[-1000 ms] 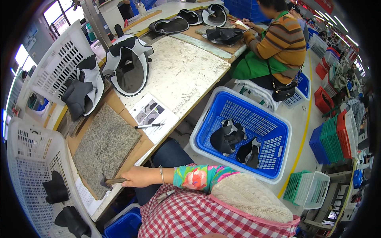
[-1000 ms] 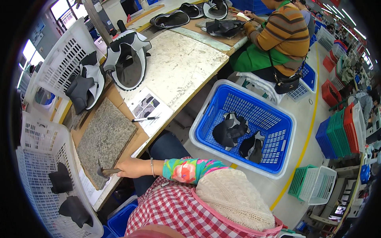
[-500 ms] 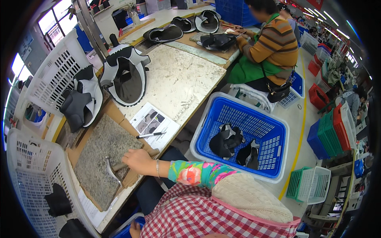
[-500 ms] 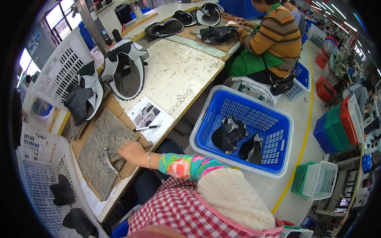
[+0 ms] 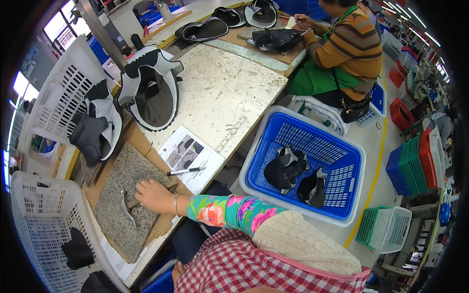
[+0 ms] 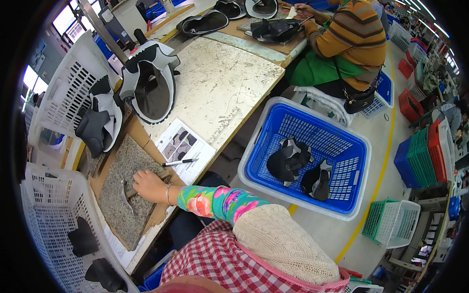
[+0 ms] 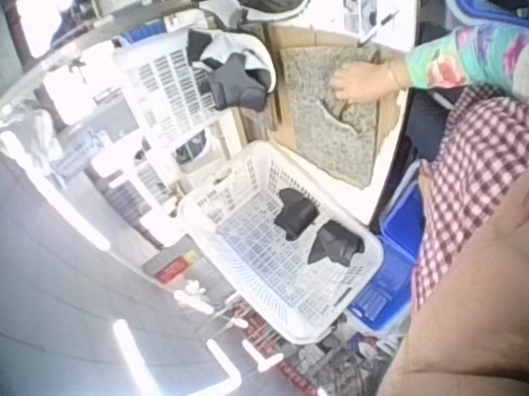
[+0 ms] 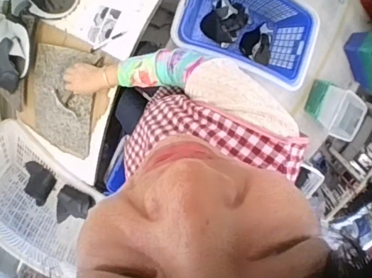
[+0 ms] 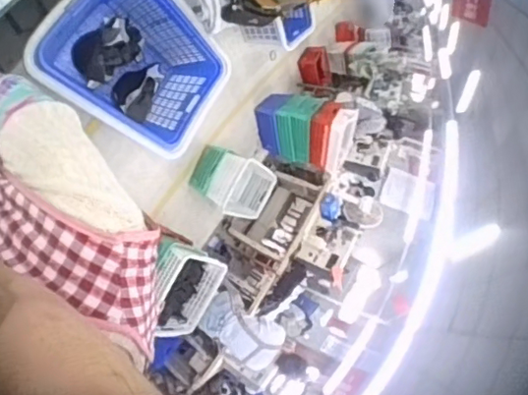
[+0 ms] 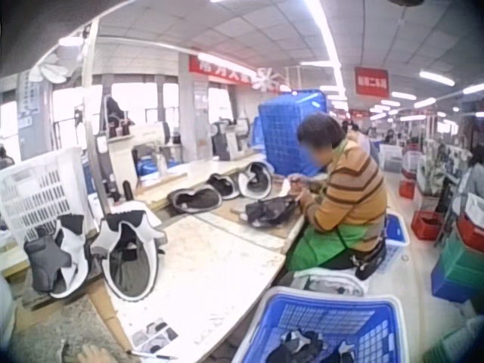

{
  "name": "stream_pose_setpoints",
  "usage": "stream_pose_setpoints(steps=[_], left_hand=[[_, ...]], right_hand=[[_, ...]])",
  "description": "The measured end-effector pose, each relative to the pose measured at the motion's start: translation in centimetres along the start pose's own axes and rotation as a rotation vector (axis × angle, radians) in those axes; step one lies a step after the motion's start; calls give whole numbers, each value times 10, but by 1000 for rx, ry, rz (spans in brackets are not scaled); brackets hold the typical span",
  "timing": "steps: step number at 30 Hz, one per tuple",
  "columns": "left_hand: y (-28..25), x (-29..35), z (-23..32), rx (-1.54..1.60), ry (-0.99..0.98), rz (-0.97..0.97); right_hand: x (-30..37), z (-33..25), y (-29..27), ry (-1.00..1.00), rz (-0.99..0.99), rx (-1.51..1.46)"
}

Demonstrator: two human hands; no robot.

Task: The person assembles black footwear components at a workbench. They use a hammer to tap parts together, then fold and press edges by hand to shape the pieces. Finished units are placed into a blue basket.

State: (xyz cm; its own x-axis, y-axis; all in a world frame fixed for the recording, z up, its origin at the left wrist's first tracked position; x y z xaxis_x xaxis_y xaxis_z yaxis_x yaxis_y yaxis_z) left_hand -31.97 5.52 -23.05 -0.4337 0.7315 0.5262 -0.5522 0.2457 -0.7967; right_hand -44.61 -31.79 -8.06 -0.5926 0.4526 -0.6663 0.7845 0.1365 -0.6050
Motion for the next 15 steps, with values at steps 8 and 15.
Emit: stream_pose_setpoints(steps=[8,15], left_hand=[[-26,14,62,-18,74,216],[-33,19,93,62,24,327]], right_hand=[[-8,-2,-6,-15,-28,-21],[-13,-11,-14,16,-155,22]])
Point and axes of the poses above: each hand's wrist, its own x-axis away from the middle knuckle, its own y-axis out of the palm, z = x × y, the point moved 2 cm from there along -x, towards the middle knuckle, and after that the axes turned 9 degrees about -x, right-handed, at the moved point
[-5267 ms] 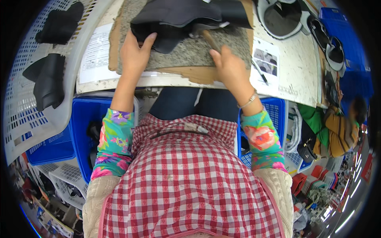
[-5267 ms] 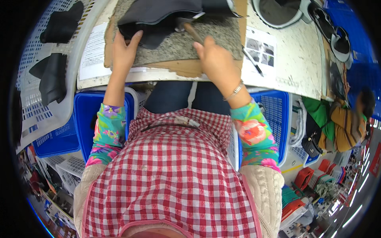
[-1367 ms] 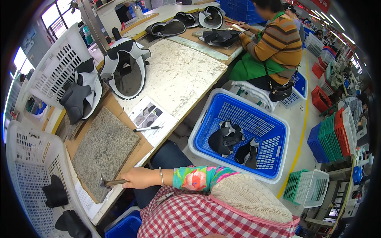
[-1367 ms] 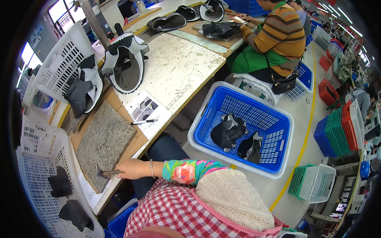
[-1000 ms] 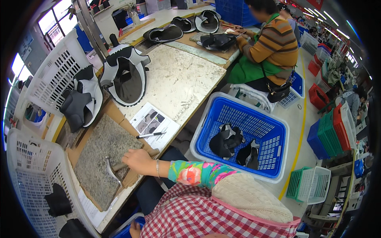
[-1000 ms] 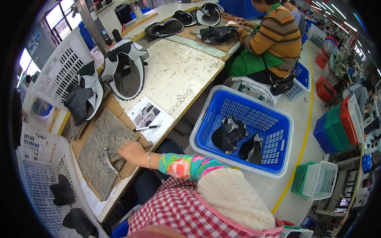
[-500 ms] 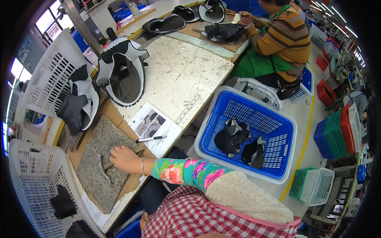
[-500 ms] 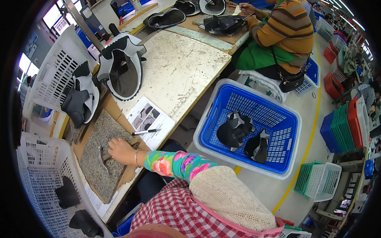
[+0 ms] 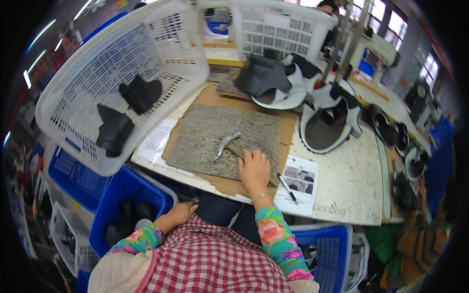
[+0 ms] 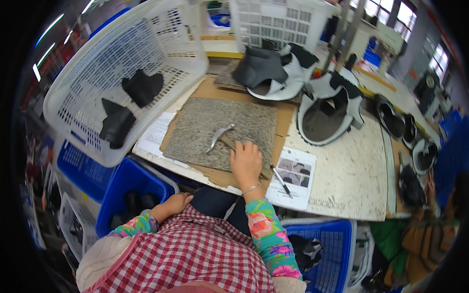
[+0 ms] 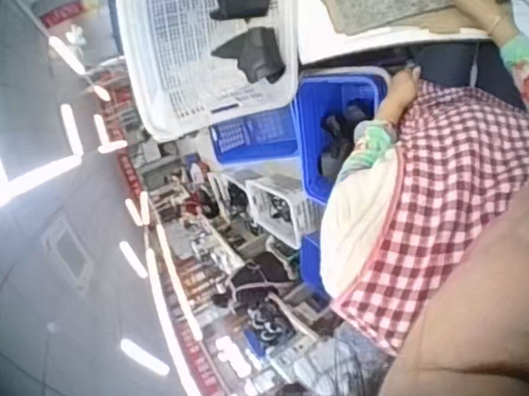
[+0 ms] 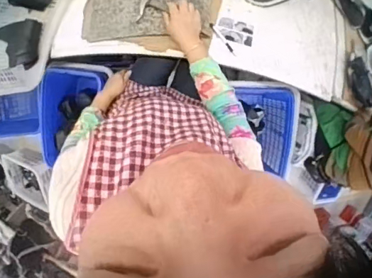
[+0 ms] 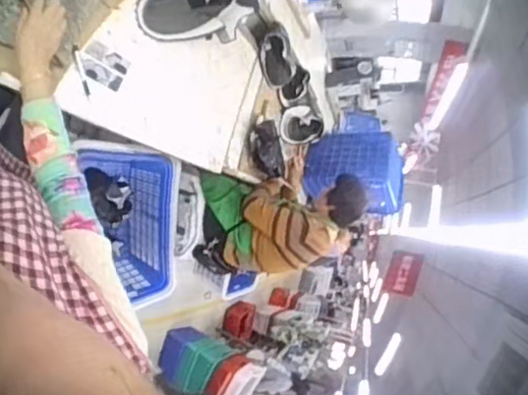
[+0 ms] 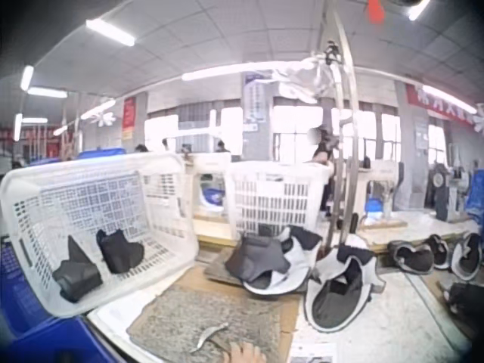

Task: The person assembles black footwear components at a workbench. They use a hammer to tap parts together, then fold and press edges by hand to shape the pieces. Finished units are placed into a blue basket.

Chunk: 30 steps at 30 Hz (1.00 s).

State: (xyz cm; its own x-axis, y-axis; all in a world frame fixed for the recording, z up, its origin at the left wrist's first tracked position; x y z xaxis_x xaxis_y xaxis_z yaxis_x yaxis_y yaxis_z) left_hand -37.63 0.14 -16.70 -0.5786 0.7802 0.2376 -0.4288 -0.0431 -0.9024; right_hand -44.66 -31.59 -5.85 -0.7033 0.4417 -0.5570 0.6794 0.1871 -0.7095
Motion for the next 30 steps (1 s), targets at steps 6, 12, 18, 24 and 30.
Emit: stream_pose_setpoints(steps=[6,12,18,24,30], left_hand=[[4,-8,4,41,-10,13],[-18,-9,5,-44,-31,32],[-86,-7,-39,-28,93,791],[-158,20,-186,388,-453,1264],[-194,17,-297,701,-494,1552]], right_hand=[[2,-3,1,-35,-17,51],[2,-2,4,-72,16,68],[-2,-7,0,-35,-7,80],[-5,-11,-1,-45,25,87],[-3,-16,0,-32,45,101]])
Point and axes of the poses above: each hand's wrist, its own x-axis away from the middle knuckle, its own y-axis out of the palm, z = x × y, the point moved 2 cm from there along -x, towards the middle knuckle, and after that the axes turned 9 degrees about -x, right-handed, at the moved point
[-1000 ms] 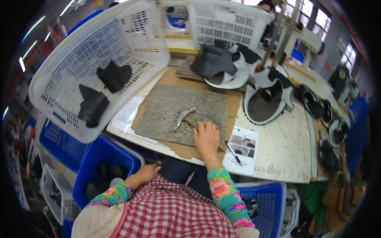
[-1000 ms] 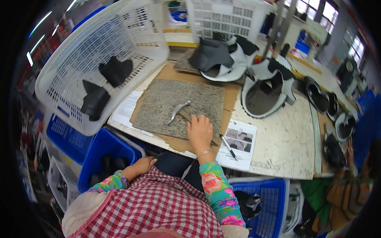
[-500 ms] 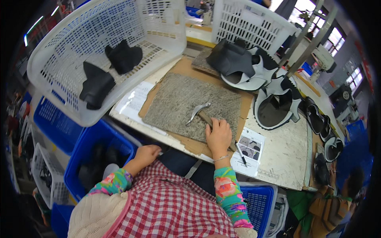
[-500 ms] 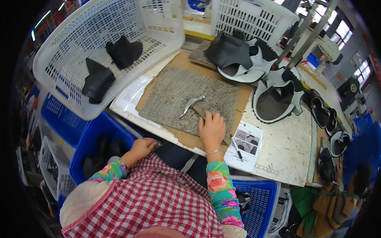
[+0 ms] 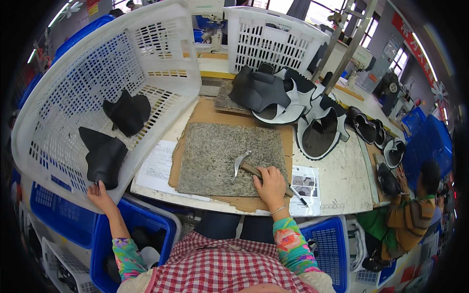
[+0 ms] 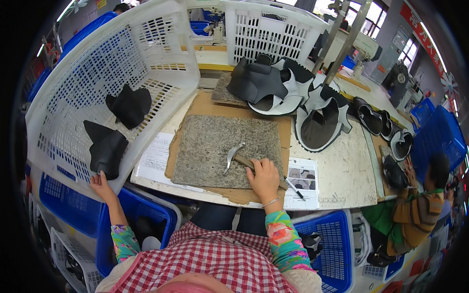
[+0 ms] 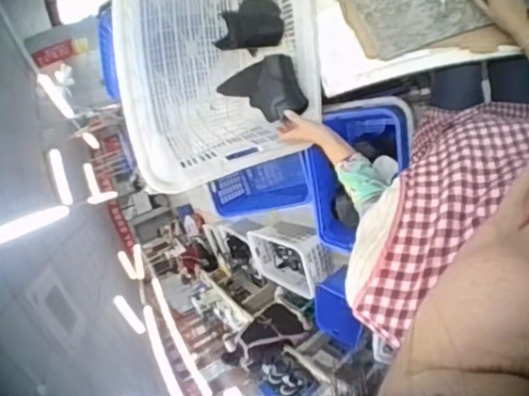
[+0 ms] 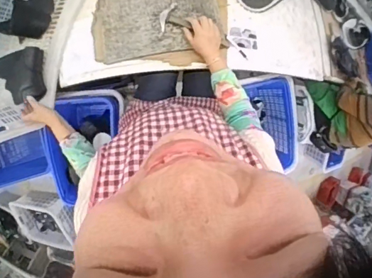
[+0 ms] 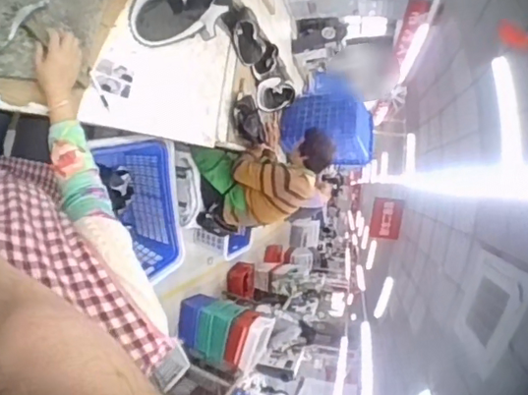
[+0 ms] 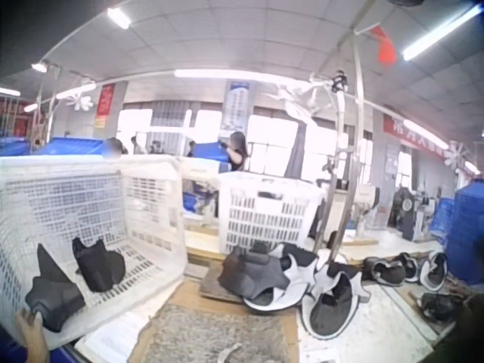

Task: The person assembles black footwear components at a workbench. They use a hammer to tap parts together, then fold and press edges by hand to shape the pieces. Finished units are placed into a blue basket.

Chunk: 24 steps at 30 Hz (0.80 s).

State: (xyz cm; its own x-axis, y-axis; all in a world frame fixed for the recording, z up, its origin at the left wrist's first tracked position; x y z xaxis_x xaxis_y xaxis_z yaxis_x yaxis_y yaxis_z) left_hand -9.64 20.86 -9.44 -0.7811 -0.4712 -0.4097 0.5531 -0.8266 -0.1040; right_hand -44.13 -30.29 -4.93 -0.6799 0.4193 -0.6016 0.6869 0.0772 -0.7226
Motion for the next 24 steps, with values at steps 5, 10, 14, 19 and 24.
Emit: stream_pose_setpoints(steps=[5,10,14,19,24], left_hand=[[21,-20,-17,217,-279,-98],[35,-31,-10,277,-353,-180],[53,-37,2,165,-362,-166],[89,-29,52,-161,67,-281],[125,19,127,-456,829,-334]], right_hand=[[1,-5,-4,55,4,25],[3,-3,-3,46,42,8],[8,0,-1,86,-11,-11],[5,6,0,77,9,-29],[9,8,0,13,-113,-27]])
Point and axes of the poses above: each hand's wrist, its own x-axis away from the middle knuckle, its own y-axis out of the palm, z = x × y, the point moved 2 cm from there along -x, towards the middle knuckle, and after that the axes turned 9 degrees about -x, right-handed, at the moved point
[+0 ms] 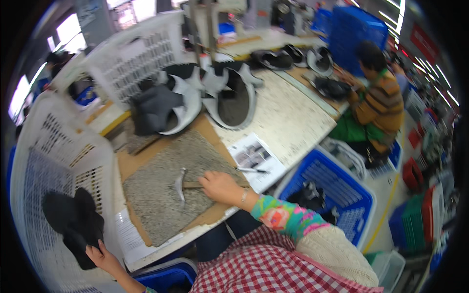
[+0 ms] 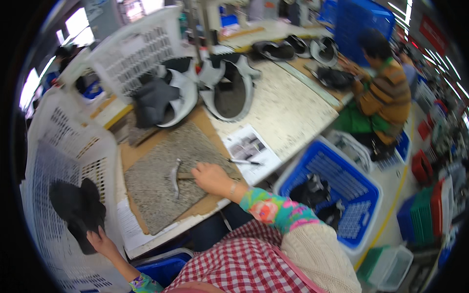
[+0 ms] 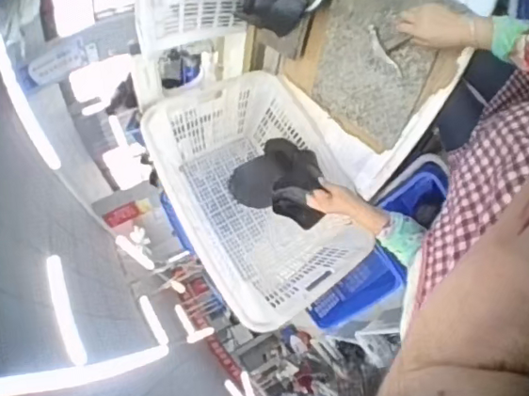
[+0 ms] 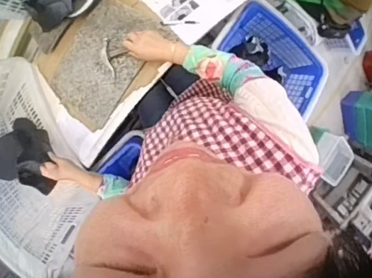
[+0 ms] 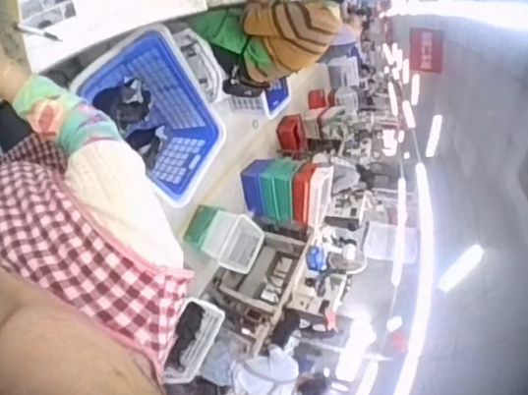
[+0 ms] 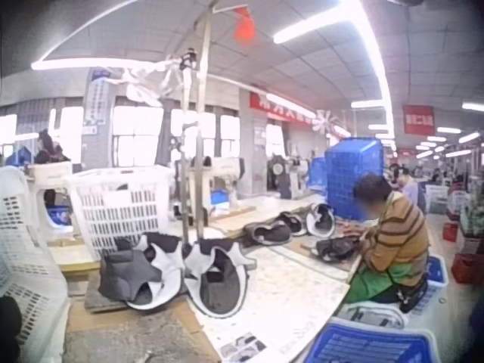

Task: The person assembles black footwear components at a workbench. They use a hammer to tap parts together, then fold and press edges by hand to shape the pieces. Finished units are placed into a blue basket.

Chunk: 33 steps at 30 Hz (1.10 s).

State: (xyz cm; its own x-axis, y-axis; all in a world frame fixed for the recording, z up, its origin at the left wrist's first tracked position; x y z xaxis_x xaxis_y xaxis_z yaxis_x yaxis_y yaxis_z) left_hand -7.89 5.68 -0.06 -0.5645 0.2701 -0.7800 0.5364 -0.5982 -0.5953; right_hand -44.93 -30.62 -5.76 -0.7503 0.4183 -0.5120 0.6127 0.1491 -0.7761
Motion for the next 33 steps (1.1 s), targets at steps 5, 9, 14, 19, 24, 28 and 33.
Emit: stream_pose_setpoints(steps=[5,9,14,19,24,28,33], left_hand=[[21,1,120,137,464,-186],[26,16,201,366,884,-116],[31,44,203,342,915,-286],[2,87,170,316,923,-458],[-55,77,183,383,880,-161],[-25,26,218,480,931,2],[28,-8,247,753,731,-443]], right_hand=[[22,-3,-34,259,-80,-222],[29,-19,-75,313,-137,-477],[22,-41,-70,73,-147,-385],[21,-45,-20,23,-151,-210],[24,-47,-11,60,-227,-237],[27,-43,-14,56,-260,-179],[23,-44,-22,31,-243,-128]])
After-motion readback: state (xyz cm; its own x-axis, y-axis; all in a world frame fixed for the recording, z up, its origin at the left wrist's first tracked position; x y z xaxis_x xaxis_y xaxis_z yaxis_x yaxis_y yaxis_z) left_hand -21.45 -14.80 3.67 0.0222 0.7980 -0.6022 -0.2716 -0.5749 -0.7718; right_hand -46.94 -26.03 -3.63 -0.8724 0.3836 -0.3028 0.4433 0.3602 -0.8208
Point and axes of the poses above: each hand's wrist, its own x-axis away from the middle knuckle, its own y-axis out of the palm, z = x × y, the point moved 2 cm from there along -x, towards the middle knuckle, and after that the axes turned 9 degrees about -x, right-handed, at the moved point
